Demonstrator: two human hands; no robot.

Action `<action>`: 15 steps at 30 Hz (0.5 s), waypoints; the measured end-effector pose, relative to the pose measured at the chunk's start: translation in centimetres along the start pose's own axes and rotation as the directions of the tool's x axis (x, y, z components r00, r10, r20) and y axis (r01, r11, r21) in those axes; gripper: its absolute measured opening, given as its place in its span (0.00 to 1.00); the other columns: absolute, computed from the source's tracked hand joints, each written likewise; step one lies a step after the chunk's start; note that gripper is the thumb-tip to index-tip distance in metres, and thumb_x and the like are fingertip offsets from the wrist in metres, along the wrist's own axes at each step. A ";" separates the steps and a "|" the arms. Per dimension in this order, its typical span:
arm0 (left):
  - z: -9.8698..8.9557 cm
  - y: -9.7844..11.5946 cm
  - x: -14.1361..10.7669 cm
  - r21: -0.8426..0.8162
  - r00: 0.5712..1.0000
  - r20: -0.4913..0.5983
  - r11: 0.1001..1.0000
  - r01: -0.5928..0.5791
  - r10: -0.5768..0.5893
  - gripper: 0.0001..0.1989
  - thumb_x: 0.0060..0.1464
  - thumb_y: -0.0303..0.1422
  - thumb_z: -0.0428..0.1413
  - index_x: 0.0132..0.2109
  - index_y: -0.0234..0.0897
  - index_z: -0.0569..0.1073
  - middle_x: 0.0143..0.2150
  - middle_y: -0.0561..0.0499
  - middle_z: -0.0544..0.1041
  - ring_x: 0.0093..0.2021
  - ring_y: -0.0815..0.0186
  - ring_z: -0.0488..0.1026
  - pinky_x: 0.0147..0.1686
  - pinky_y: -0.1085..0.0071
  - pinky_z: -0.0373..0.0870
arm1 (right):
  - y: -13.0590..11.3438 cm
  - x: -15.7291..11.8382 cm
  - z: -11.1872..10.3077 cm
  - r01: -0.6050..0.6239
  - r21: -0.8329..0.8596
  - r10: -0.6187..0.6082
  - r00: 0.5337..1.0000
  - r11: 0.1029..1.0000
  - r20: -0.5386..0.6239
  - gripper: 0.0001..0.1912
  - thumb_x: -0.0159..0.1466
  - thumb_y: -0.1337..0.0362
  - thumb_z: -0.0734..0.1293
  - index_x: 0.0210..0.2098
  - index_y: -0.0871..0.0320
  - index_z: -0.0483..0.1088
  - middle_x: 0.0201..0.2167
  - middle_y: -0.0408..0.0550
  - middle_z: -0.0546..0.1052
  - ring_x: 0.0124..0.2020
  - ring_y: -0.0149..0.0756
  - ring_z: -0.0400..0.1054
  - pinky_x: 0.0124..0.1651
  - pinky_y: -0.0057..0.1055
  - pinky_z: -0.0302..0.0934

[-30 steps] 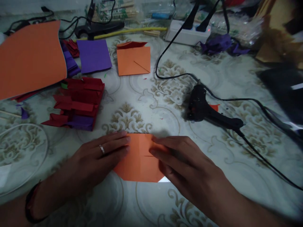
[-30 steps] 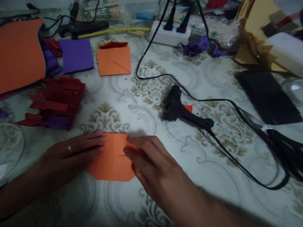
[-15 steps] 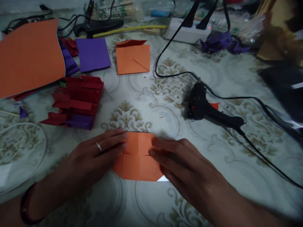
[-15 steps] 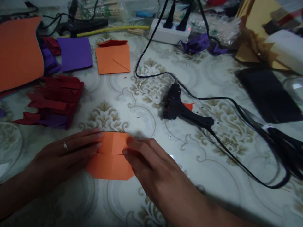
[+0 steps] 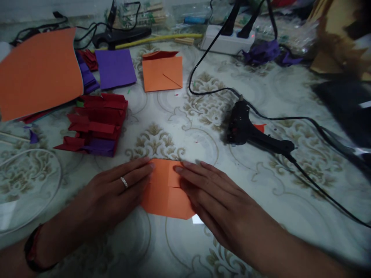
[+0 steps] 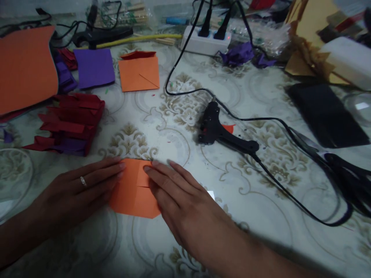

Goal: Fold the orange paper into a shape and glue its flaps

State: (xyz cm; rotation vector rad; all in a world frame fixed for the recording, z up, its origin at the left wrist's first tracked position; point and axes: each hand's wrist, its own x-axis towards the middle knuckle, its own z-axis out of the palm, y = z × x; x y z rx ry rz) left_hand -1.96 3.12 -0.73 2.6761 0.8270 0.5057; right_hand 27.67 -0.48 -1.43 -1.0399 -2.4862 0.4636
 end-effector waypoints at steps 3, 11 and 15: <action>0.0 0.6 0.7 0.156 0.997 0.079 0.987 -0.036 0.024 0.15 0.68 0.22 0.58 0.60 0.27 0.75 0.67 0.38 0.76 0.71 0.54 0.69 0.73 0.56 0.69 | 0.1 0.0 0.2 0.007 -0.017 -0.007 1.000 1.000 0.017 0.17 0.75 0.72 0.62 0.60 0.67 0.74 0.66 0.60 0.75 0.71 0.48 0.66 0.73 0.55 0.63; 0.1 0.1 1.2 0.181 1.000 0.028 0.983 -0.001 -0.004 0.17 0.68 0.19 0.54 0.60 0.36 0.75 0.65 0.42 0.77 0.69 0.55 0.72 0.69 0.53 0.73 | 0.2 -0.5 0.1 0.043 -0.051 -0.037 0.992 0.998 0.119 0.23 0.73 0.76 0.60 0.65 0.64 0.70 0.73 0.59 0.67 0.76 0.50 0.56 0.75 0.59 0.56; -0.2 -0.4 1.0 0.125 1.000 0.000 0.992 0.004 -0.004 0.17 0.70 0.20 0.52 0.58 0.38 0.76 0.65 0.45 0.78 0.68 0.56 0.73 0.66 0.53 0.75 | 0.2 -0.7 0.2 0.040 -0.055 -0.034 0.994 0.998 0.108 0.23 0.73 0.75 0.61 0.65 0.63 0.70 0.75 0.57 0.64 0.78 0.49 0.52 0.77 0.58 0.51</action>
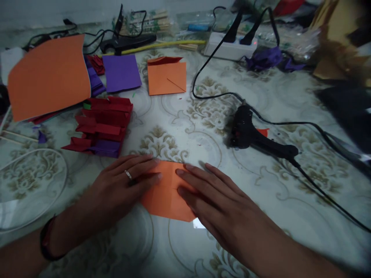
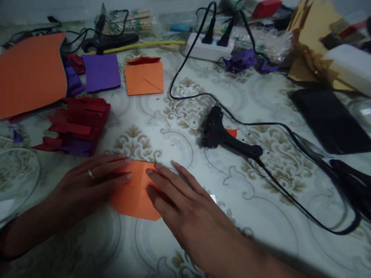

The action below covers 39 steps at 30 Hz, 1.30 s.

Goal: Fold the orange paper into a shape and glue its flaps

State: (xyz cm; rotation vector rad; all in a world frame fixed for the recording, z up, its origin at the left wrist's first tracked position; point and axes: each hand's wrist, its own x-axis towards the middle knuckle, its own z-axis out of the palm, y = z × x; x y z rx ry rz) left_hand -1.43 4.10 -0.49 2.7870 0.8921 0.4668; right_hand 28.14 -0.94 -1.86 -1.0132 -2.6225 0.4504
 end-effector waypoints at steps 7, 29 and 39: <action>-0.2 -0.1 -0.8 -0.134 0.991 0.085 0.987 -0.088 0.100 0.19 0.72 0.22 0.52 0.66 0.35 0.73 0.68 0.44 0.76 0.76 0.57 0.61 0.73 0.52 0.68 | 0.0 0.0 0.0 0.015 0.002 -0.015 1.000 1.000 0.026 0.23 0.72 0.75 0.61 0.65 0.64 0.69 0.77 0.61 0.58 0.80 0.51 0.45 0.77 0.60 0.51; 0.6 2.8 -0.5 0.089 0.992 0.128 0.996 -0.007 -0.005 0.23 0.67 0.18 0.49 0.67 0.25 0.70 0.72 0.35 0.70 0.76 0.51 0.61 0.74 0.50 0.66 | 0.1 0.3 -0.2 -0.002 -0.008 0.002 0.999 1.000 0.039 0.23 0.70 0.77 0.60 0.62 0.61 0.71 0.74 0.64 0.63 0.77 0.49 0.54 0.75 0.61 0.53; 0.7 3.4 0.0 0.247 0.997 -0.018 0.966 0.077 -0.075 0.17 0.69 0.28 0.55 0.61 0.28 0.75 0.65 0.41 0.79 0.71 0.49 0.69 0.80 0.45 0.47 | -0.1 0.6 -0.4 0.002 -0.026 -0.001 1.000 1.000 0.026 0.21 0.70 0.76 0.61 0.60 0.61 0.72 0.73 0.63 0.66 0.75 0.51 0.58 0.75 0.60 0.55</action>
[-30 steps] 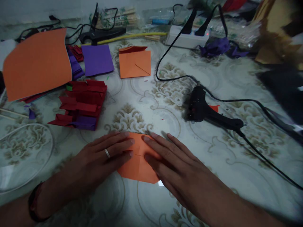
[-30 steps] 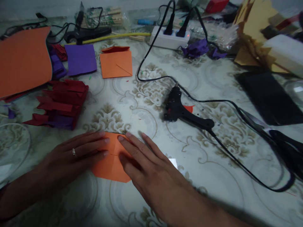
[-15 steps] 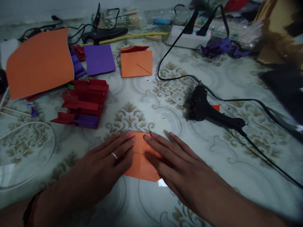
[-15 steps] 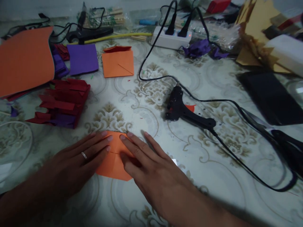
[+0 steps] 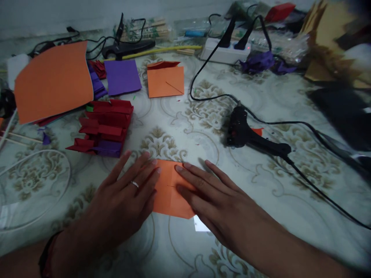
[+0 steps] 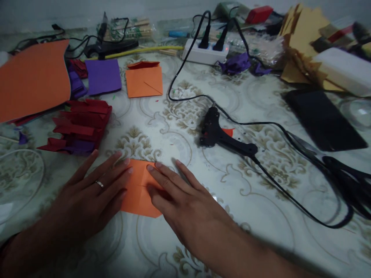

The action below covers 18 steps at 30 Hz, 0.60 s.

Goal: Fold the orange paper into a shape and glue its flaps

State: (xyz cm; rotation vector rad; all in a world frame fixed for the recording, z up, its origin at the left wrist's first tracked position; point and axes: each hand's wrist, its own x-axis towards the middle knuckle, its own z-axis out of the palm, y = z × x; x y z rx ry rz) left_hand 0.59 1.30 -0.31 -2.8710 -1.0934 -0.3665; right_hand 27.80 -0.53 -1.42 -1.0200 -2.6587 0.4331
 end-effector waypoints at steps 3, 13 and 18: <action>0.0 0.1 0.0 0.027 1.000 -0.014 1.000 0.015 -0.014 0.16 0.70 0.28 0.54 0.60 0.28 0.76 0.65 0.40 0.79 0.71 0.48 0.69 0.79 0.44 0.47 | 0.0 -0.1 0.1 -0.001 -0.005 0.001 1.000 1.000 0.004 0.20 0.71 0.75 0.61 0.60 0.61 0.72 0.73 0.62 0.65 0.75 0.51 0.58 0.75 0.60 0.54; 0.8 0.1 0.2 -0.198 0.963 0.157 0.962 -0.188 0.220 0.26 0.72 0.31 0.49 0.71 0.23 0.65 0.75 0.37 0.66 0.77 0.53 0.59 0.74 0.54 0.63 | 0.0 -0.2 0.1 -0.006 0.012 0.005 1.000 1.000 0.004 0.19 0.71 0.75 0.62 0.59 0.62 0.73 0.72 0.64 0.67 0.77 0.49 0.55 0.76 0.60 0.51; 0.7 -0.6 0.0 -0.242 0.954 0.181 0.951 -0.194 0.240 0.29 0.74 0.35 0.48 0.74 0.24 0.60 0.78 0.38 0.59 0.80 0.54 0.51 0.77 0.55 0.57 | 0.4 -0.1 0.0 -0.001 0.032 0.001 1.000 0.999 -0.021 0.19 0.73 0.73 0.62 0.61 0.61 0.73 0.71 0.60 0.69 0.76 0.47 0.56 0.77 0.59 0.50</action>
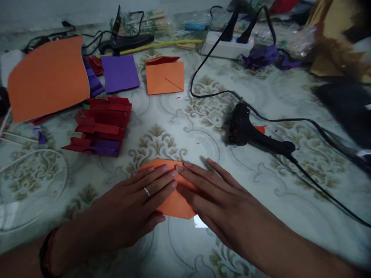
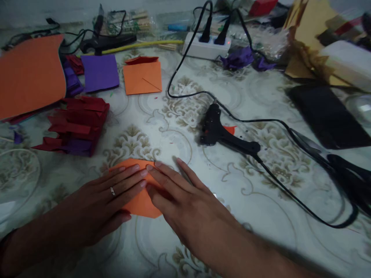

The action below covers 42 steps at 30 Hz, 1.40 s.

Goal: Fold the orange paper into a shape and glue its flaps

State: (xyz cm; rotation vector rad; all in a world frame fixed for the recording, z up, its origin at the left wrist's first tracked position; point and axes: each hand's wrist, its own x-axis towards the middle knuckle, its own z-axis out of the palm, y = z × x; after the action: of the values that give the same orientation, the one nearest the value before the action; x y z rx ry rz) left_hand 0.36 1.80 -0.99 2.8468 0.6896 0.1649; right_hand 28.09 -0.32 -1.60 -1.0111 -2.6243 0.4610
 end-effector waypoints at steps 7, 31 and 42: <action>-0.5 -1.2 -0.1 -0.057 0.999 0.027 0.998 -0.030 0.031 0.26 0.74 0.32 0.49 0.74 0.28 0.62 0.77 0.41 0.64 0.79 0.57 0.55 0.78 0.55 0.56 | 0.7 -0.4 -0.5 0.034 -0.003 -0.034 0.999 0.999 -0.004 0.22 0.73 0.75 0.61 0.63 0.62 0.73 0.69 0.54 0.73 0.75 0.43 0.58 0.79 0.51 0.48; -0.2 0.6 0.3 0.101 0.991 -0.051 0.986 0.130 -0.126 0.21 0.70 0.31 0.50 0.67 0.32 0.70 0.75 0.35 0.64 0.77 0.49 0.59 0.70 0.51 0.67 | -0.4 -0.2 -1.9 0.029 -0.042 -0.032 0.997 0.999 -0.065 0.18 0.78 0.70 0.59 0.52 0.63 0.80 0.61 0.55 0.81 0.62 0.46 0.75 0.66 0.46 0.71; 0.0 0.3 0.1 0.005 0.997 0.032 0.997 0.074 -0.074 0.29 0.71 0.34 0.51 0.75 0.31 0.60 0.81 0.41 0.52 0.81 0.50 0.45 0.78 0.50 0.49 | -0.4 0.2 -0.8 -0.035 -0.190 0.034 0.999 0.981 -0.008 0.17 0.75 0.67 0.63 0.59 0.63 0.77 0.68 0.59 0.73 0.48 0.50 0.70 0.50 0.50 0.71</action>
State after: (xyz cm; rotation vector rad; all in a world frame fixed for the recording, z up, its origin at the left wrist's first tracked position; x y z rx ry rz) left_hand 0.60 1.62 -0.94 2.8157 0.7878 0.1063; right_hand 28.00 -0.31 -0.68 -1.1153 -2.6899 0.2165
